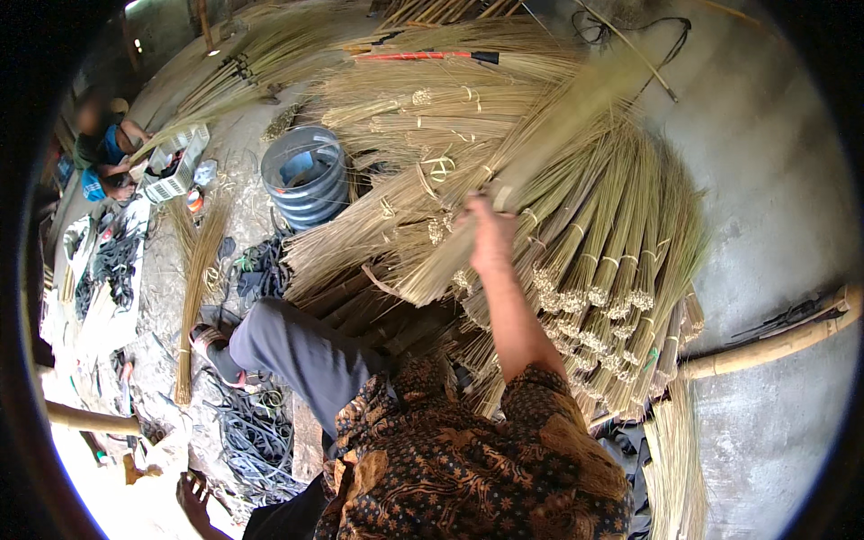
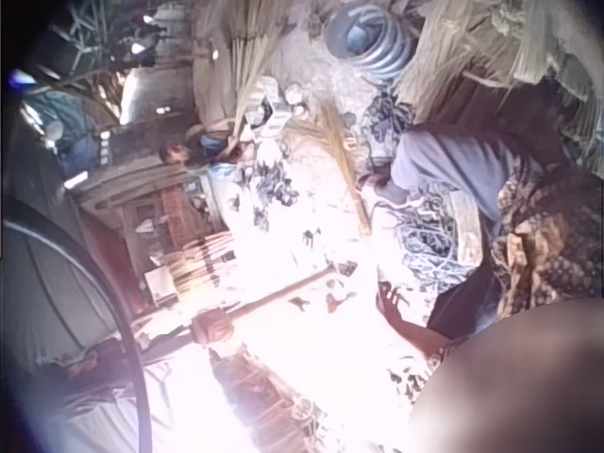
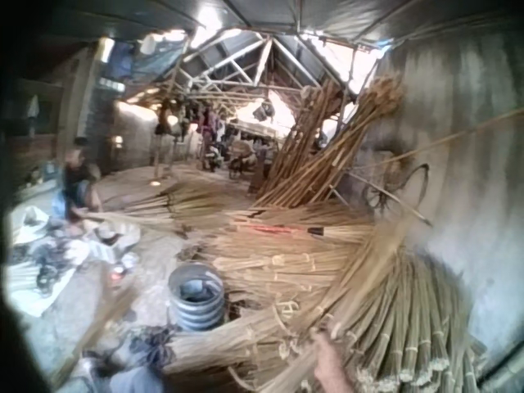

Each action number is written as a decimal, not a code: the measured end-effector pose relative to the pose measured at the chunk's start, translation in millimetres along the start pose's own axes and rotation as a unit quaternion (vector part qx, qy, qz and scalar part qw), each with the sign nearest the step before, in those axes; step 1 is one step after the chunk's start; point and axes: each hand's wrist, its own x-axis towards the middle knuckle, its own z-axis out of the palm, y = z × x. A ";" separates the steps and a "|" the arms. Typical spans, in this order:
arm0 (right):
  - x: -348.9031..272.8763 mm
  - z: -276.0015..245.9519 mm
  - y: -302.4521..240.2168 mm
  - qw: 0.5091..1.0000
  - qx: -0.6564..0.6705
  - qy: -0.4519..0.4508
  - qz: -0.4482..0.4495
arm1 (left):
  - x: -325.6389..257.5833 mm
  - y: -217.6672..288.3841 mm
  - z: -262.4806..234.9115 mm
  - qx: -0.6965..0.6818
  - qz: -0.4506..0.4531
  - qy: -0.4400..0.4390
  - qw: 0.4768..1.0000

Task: The person sits on the floor and repeatedly gathers bundles of broom stalks, aligns them, and ties them with rubber bands. The person places each completed bundle aside and continues the process with new stalks.

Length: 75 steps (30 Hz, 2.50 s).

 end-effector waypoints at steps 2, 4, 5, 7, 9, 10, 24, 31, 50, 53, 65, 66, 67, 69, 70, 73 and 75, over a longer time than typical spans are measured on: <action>-24.9 38.4 5.6 0.978 -0.095 -0.177 -0.061 | -1.3 36.6 32.7 -0.012 0.035 0.053 0.998; -55.9 80.1 15.7 0.929 -0.178 -0.318 -0.064 | -14.5 73.2 88.9 -0.076 0.144 0.057 0.985; -76.0 98.9 21.4 0.892 -0.188 -0.406 -0.060 | -27.8 90.9 121.2 -0.050 0.206 0.022 0.977; -124.5 136.5 39.8 0.807 -0.271 -0.519 -0.076 | -68.4 119.2 184.9 -0.112 0.223 -0.074 0.966; -180.7 164.0 61.8 0.722 -0.282 -0.631 -0.036 | -107.2 140.2 245.4 -0.173 0.275 -0.151 0.934; -208.1 172.5 71.9 0.680 -0.284 -0.675 -0.010 | -118.4 152.1 268.4 -0.228 0.257 -0.172 0.923; -312.1 190.6 120.5 0.216 -0.159 -0.853 0.447 | -164.1 117.7 198.6 -0.638 0.231 -0.171 0.714; -357.7 194.8 131.0 0.393 -0.259 -0.882 0.013 | -168.6 128.6 197.9 -0.491 0.194 0.116 0.841; -383.0 285.1 121.4 0.715 0.095 -0.647 0.246 | -148.2 77.8 219.9 0.033 0.212 -0.043 0.976; -351.1 319.2 127.1 0.755 0.111 -0.580 0.284 | -147.1 57.9 171.0 0.192 0.163 0.051 0.966; -94.9 326.3 238.8 0.926 0.059 -0.213 0.306 | -335.5 -36.6 -90.2 0.457 0.054 0.531 0.712; -124.6 325.3 241.0 0.933 0.003 -0.202 0.297 | -346.8 -37.7 -89.5 0.452 -0.061 0.532 0.713; -167.3 329.4 244.9 0.914 -0.046 -0.276 0.295 | -347.8 -31.3 -89.6 0.426 -0.088 0.537 0.723; -290.2 317.1 255.5 0.768 -0.140 -0.541 0.313 | -340.4 -14.5 -79.1 0.303 -0.020 0.550 0.778; -355.1 303.6 255.8 0.651 -0.181 -0.686 0.270 | -328.4 -2.6 -69.3 0.250 -0.005 0.557 0.792; -497.6 262.6 242.2 0.399 -0.163 -0.891 0.142 | -295.2 38.6 -46.1 0.160 -0.022 0.472 0.867; -527.2 253.5 240.5 0.392 -0.194 -0.898 0.044 | -267.0 53.9 -14.7 0.003 0.017 0.407 0.913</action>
